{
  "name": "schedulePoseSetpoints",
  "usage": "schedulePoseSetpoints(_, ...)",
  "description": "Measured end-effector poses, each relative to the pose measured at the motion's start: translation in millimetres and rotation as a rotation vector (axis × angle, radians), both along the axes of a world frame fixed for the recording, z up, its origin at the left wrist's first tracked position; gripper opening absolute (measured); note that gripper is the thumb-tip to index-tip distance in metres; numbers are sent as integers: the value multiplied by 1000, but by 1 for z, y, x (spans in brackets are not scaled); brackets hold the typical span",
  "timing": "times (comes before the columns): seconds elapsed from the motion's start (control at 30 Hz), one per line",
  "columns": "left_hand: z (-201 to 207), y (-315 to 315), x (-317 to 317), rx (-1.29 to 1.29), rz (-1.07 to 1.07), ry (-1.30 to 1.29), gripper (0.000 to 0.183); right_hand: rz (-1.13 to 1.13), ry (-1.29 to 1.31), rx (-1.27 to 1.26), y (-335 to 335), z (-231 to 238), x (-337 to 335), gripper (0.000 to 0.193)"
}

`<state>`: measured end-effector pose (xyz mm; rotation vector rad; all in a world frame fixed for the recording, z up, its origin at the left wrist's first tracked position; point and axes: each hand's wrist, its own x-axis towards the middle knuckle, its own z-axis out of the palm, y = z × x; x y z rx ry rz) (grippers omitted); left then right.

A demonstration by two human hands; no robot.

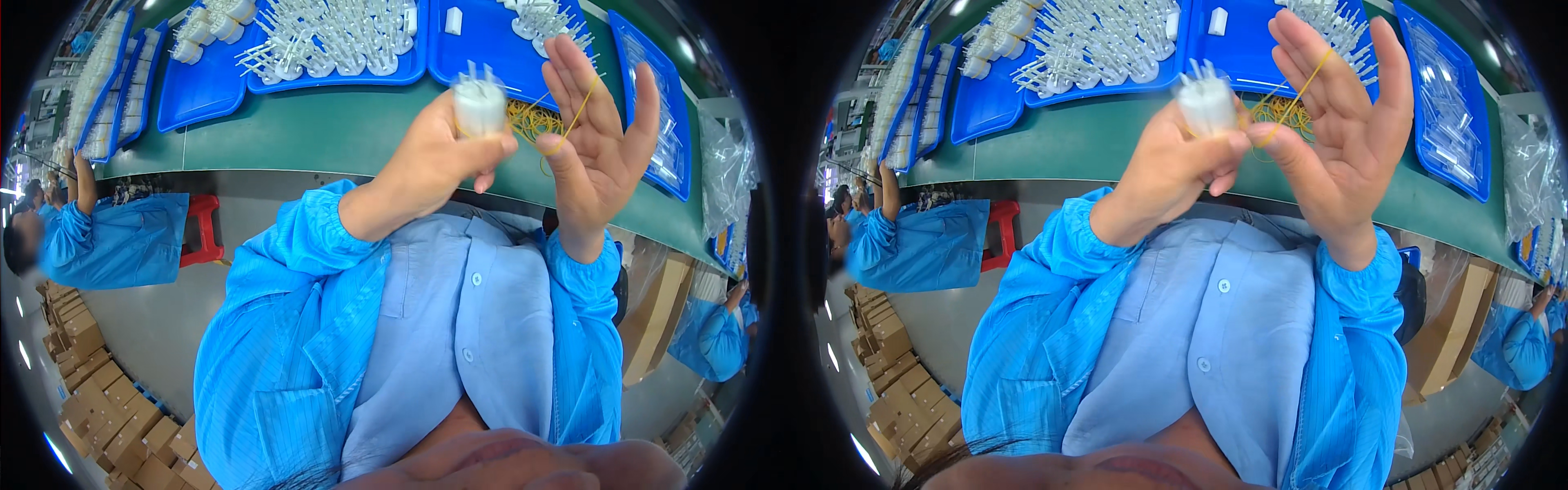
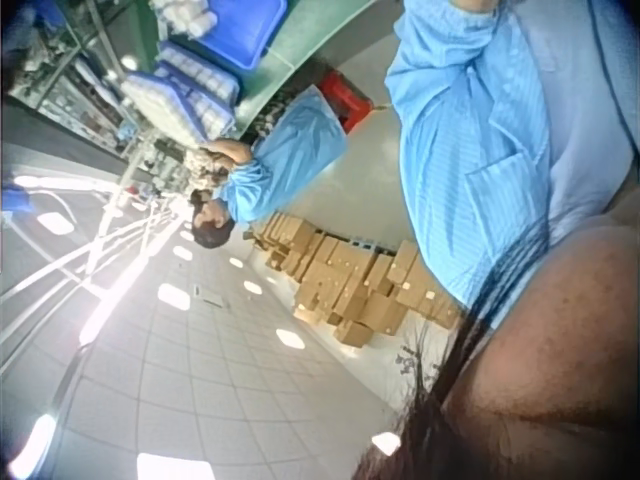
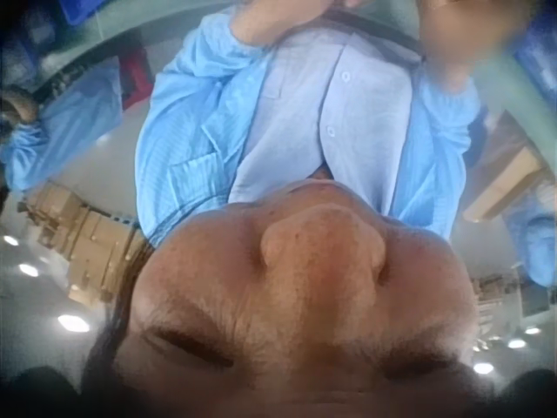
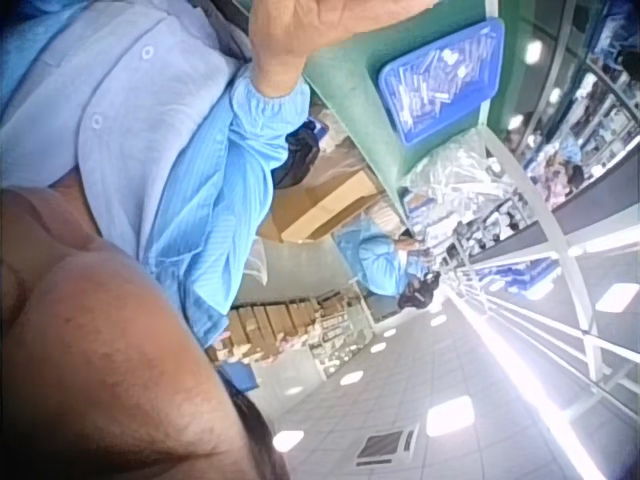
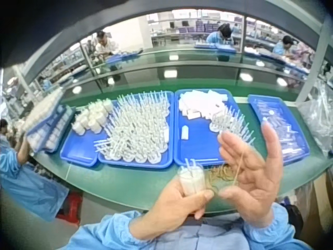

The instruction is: The person assembles small medical components by inserting clear plastic tubes into white cylindrical bases and securing them with rubber bands. The person repeatedly picks up a base, inserts a tube, and places a rubber band around the assembly before moving to the next unit.

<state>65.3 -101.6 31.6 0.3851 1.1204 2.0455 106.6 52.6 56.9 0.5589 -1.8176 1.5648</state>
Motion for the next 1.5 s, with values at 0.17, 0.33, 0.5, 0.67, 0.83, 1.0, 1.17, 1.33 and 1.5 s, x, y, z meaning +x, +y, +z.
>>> schedulePoseSetpoints(0.17,-11,5,-3,-406,151,704,47,-114,-216,583,-5,14,-2,91)
schedulePoseSetpoints(0.33,-16,-5,-5,-375,296,793,59,48,-386,300,-9,-4,-14,82)
schedulePoseSetpoints(0.5,-16,-27,-7,81,193,320,64,168,-581,134,-14,-22,-24,84)
schedulePoseSetpoints(0.67,-26,-51,-22,-110,273,579,64,193,-589,235,-30,-15,-23,85)
schedulePoseSetpoints(0.83,0,-135,-80,-338,848,659,51,71,-497,187,-16,-8,-23,70)
schedulePoseSetpoints(1.0,-4,-252,-182,-1116,1384,1201,36,-28,-511,195,1,-11,-26,44)
schedulePoseSetpoints(1.17,-22,-285,-252,-1428,999,1069,39,-16,-556,220,-2,-20,-31,35)
schedulePoseSetpoints(1.33,-17,-257,-260,-1482,877,958,34,-28,-602,247,-3,-21,-30,32)
schedulePoseSetpoints(1.5,-34,-271,-253,-1408,1197,1388,28,-39,-585,216,2,-22,-33,30)
